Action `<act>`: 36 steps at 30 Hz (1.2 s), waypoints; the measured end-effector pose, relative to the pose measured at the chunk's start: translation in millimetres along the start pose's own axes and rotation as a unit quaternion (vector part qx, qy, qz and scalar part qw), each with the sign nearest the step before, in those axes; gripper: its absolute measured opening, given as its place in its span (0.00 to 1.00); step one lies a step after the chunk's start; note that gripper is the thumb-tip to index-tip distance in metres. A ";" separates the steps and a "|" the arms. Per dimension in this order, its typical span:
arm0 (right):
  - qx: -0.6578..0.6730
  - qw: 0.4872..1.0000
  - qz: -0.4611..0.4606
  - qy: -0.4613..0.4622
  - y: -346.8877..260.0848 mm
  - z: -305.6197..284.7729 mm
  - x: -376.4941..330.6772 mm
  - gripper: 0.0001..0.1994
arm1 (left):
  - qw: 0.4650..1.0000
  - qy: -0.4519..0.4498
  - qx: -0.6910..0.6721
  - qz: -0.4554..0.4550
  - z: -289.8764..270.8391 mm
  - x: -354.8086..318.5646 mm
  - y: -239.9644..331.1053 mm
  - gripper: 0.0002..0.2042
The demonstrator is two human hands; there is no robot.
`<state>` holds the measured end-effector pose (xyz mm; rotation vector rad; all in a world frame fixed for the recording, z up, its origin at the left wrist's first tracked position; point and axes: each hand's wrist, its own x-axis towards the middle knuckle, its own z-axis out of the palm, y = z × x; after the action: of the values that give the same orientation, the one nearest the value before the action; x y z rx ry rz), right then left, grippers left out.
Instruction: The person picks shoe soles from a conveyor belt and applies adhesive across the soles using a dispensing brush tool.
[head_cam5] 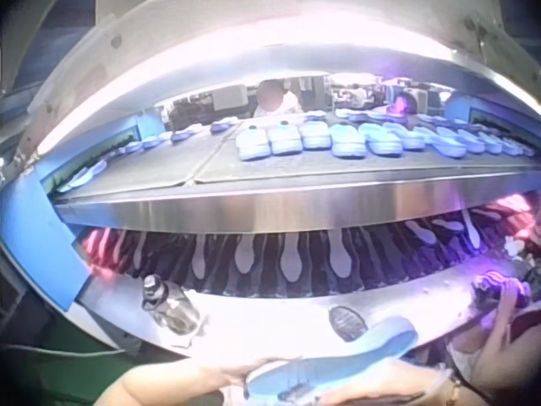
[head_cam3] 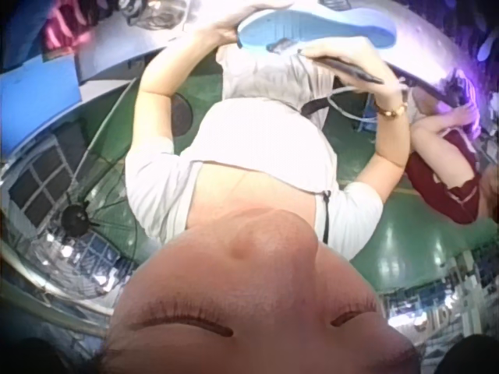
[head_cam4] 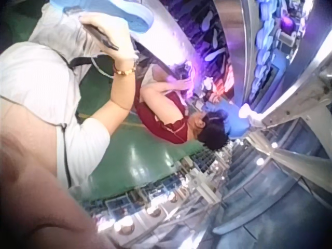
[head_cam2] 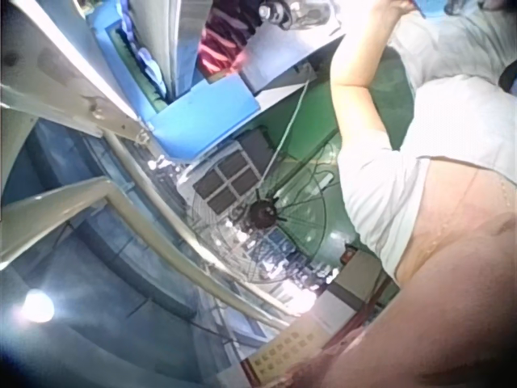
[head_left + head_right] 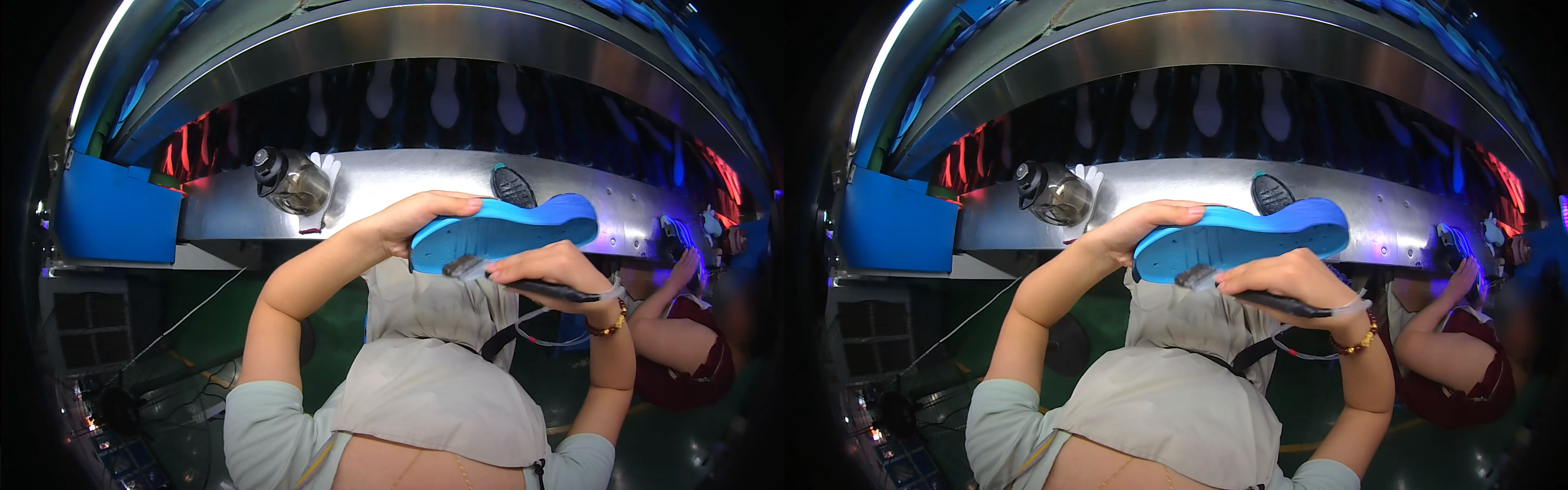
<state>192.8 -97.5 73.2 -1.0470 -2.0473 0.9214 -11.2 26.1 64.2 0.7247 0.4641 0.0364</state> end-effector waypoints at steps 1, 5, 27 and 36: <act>-0.063 0.997 -0.009 -0.048 0.4 0.3 -2.1 0.11 | 0.999 0.009 0.032 -0.009 -2.1 1.1 -0.2 0.27; -0.086 0.990 0.031 -0.109 -15.2 -12.0 4.4 0.10 | 0.998 0.045 0.043 -0.025 -10.2 -7.4 -4.3 0.28; 0.092 0.847 0.237 0.466 90.3 63.7 10.3 0.08 | 0.956 0.112 -0.255 0.093 -50.9 23.8 -82.1 0.27; 0.570 0.617 0.092 0.534 78.0 51.3 -79.0 0.19 | 0.938 -0.004 -0.144 0.314 -86.1 -85.9 -49.7 0.33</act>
<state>220.0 -145.9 -35.7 -0.6839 -0.1494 1.0224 -130.9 26.6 10.0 0.5576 0.1955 0.6900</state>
